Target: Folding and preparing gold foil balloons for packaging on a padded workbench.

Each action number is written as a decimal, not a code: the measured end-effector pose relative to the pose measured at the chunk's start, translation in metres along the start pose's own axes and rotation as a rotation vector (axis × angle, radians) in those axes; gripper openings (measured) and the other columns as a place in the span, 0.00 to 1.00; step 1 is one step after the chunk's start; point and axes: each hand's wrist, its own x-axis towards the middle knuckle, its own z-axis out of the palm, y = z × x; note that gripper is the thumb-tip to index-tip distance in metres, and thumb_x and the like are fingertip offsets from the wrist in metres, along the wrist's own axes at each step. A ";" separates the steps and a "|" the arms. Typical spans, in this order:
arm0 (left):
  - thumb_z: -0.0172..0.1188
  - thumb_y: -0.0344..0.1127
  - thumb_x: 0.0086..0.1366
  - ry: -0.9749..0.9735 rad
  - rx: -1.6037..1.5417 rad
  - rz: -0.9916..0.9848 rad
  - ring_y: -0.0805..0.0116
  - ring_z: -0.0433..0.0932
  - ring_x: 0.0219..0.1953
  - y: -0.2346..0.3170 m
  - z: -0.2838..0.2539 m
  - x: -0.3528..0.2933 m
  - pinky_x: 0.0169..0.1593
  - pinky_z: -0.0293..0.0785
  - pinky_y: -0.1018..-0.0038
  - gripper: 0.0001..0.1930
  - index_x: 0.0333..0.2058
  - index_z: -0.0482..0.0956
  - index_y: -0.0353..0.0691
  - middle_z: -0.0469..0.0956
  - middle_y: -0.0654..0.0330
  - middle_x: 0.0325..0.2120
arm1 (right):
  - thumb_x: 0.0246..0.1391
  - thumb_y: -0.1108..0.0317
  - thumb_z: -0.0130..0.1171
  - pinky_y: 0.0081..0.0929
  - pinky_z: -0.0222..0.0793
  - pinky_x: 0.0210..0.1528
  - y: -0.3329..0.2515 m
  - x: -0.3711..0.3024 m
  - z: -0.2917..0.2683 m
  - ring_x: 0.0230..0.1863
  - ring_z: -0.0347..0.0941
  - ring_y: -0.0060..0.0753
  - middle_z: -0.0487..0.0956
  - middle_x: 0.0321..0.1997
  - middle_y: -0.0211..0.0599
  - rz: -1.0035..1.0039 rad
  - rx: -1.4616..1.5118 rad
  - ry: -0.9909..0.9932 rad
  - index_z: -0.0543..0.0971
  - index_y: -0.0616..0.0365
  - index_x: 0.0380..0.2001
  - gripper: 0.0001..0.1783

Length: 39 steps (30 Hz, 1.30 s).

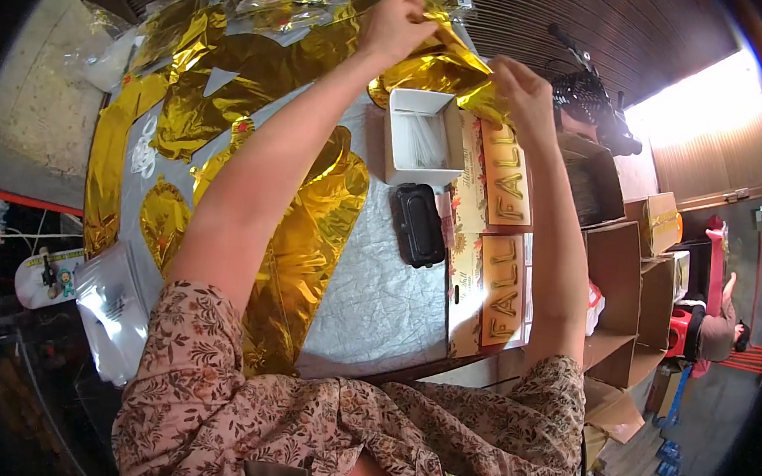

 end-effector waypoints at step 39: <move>0.46 0.61 0.75 -0.469 0.467 0.155 0.56 0.62 0.72 -0.067 0.030 -0.022 0.70 0.56 0.40 0.31 0.70 0.66 0.54 0.63 0.57 0.71 | 0.61 0.76 0.55 0.25 0.70 0.57 0.007 -0.008 -0.084 0.58 0.74 0.34 0.78 0.58 0.41 0.016 0.446 0.456 0.74 0.67 0.55 0.19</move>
